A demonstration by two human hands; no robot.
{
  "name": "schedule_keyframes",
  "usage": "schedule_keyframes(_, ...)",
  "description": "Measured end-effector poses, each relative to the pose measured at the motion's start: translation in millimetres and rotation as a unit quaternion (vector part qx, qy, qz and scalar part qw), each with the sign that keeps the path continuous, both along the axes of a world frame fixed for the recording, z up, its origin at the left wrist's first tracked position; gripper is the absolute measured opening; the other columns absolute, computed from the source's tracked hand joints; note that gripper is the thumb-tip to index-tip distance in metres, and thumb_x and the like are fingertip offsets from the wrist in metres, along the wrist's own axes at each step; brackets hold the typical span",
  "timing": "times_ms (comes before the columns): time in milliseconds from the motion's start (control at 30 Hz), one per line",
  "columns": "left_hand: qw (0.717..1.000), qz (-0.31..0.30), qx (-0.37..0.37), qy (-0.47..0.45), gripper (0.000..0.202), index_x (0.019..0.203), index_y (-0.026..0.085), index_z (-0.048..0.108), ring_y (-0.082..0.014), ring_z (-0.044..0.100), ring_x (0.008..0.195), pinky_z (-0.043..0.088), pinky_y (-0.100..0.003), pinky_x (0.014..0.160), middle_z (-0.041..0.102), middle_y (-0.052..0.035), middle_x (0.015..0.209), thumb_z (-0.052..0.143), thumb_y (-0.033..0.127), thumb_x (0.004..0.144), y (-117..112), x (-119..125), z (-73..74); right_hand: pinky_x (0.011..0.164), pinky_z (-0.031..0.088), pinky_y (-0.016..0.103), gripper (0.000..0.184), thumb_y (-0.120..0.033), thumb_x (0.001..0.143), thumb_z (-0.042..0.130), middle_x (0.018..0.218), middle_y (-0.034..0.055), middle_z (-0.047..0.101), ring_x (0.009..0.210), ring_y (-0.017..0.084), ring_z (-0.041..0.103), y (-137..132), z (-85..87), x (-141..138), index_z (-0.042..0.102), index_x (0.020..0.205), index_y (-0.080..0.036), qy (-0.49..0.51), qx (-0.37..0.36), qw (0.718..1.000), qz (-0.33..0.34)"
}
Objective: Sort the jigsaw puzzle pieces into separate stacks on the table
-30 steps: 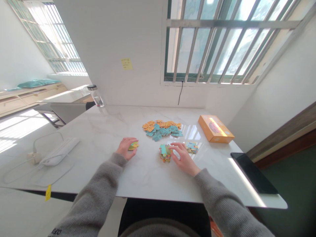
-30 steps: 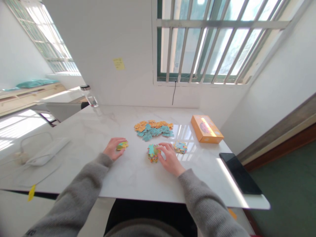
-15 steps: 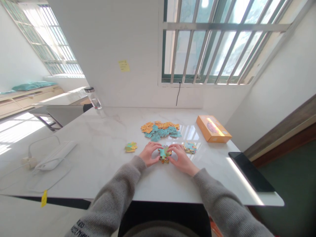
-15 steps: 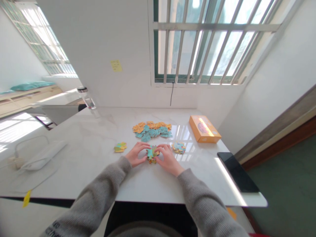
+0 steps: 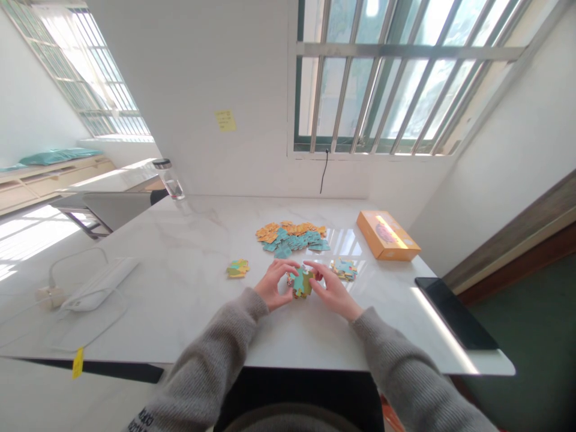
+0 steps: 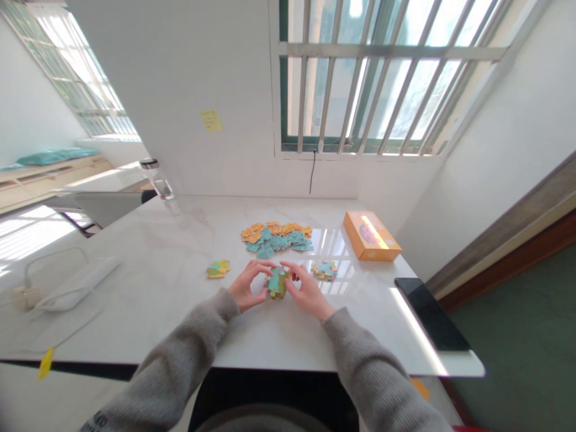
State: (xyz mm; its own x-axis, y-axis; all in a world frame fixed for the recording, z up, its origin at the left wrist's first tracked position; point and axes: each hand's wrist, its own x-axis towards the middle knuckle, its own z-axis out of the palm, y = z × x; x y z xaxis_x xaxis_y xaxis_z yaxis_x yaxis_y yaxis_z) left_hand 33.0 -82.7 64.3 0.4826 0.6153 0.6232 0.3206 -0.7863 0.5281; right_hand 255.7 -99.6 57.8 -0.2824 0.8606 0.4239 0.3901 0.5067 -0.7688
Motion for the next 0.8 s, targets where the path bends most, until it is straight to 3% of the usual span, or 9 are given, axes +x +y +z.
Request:
schedule_keyframes(167,0.997,0.064,0.047,-0.001,0.020,0.101,0.025,0.066,-0.0238,0.058,0.108,0.048,-0.046,0.098,0.068,-0.0068,0.115,0.058,0.013,0.087,3.9,-2.4,0.9,0.082,0.047,0.034,0.051,-0.023,0.091,0.053,0.085,-0.0002,0.057,0.081,0.017,0.055,-0.6,1.1,0.7,0.049,0.142,-0.026,0.017,-0.023,0.999,0.030)
schedule_keyframes(267,0.996,0.076,0.046,-0.002,0.023,0.109,0.026,0.067,-0.0241,0.060,0.106,0.048,-0.046,0.096,0.068,-0.0078,0.112,0.055,0.018,0.091,2.2,-2.7,1.8,0.081,0.047,0.034,0.048,-0.024,0.090,0.054,0.085,-0.0003,0.057,0.080,0.017,0.055,0.0,2.0,1.0,0.051,0.138,-0.027,0.027,-0.020,0.999,0.018)
schedule_keyframes(367,0.997,0.056,0.052,0.030,0.043,0.125,0.028,0.060,-0.0273,0.056,0.114,0.046,-0.048,0.101,0.063,-0.0096,0.123,0.068,0.026,0.082,-0.8,-1.0,-0.4,0.079,0.047,0.033,0.046,-0.024,0.089,0.055,0.086,0.0003,0.058,0.080,0.017,0.056,0.9,2.0,0.1,0.052,0.135,-0.026,0.041,-0.013,0.999,0.003)
schedule_keyframes(467,0.995,0.046,0.065,0.060,0.057,0.129,0.028,0.056,-0.0288,0.054,0.117,0.045,-0.048,0.103,0.061,-0.0095,0.128,0.075,0.028,0.075,-1.2,0.9,-5.1,0.079,0.047,0.033,0.043,-0.025,0.089,0.056,0.086,0.0006,0.059,0.080,0.017,0.057,0.4,2.9,-1.9,0.054,0.131,-0.025,0.038,-0.012,0.999,0.003)
schedule_keyframes(633,0.987,0.078,0.100,0.102,0.049,0.116,0.025,0.060,-0.0287,0.056,0.111,0.044,-0.046,0.098,0.066,-0.0074,0.126,0.072,0.019,0.069,1.5,-2.9,-6.7,0.080,0.046,0.034,0.038,-0.028,0.092,0.054,0.084,0.0007,0.060,0.079,0.018,0.058,-2.1,5.5,-3.4,0.054,0.129,-0.023,0.034,-0.025,0.999,0.005)
schedule_keyframes(800,0.981,0.137,0.091,0.101,0.040,0.100,0.024,0.058,-0.0279,0.057,0.109,0.042,-0.044,0.096,0.071,-0.0053,0.120,0.068,0.015,0.062,12.5,-31.5,-4.8,0.081,0.046,0.035,0.036,-0.030,0.094,0.050,0.085,0.0015,0.061,0.081,0.018,0.058,1.4,1.5,3.9,0.053,0.129,-0.021,0.049,0.002,0.996,-0.072)
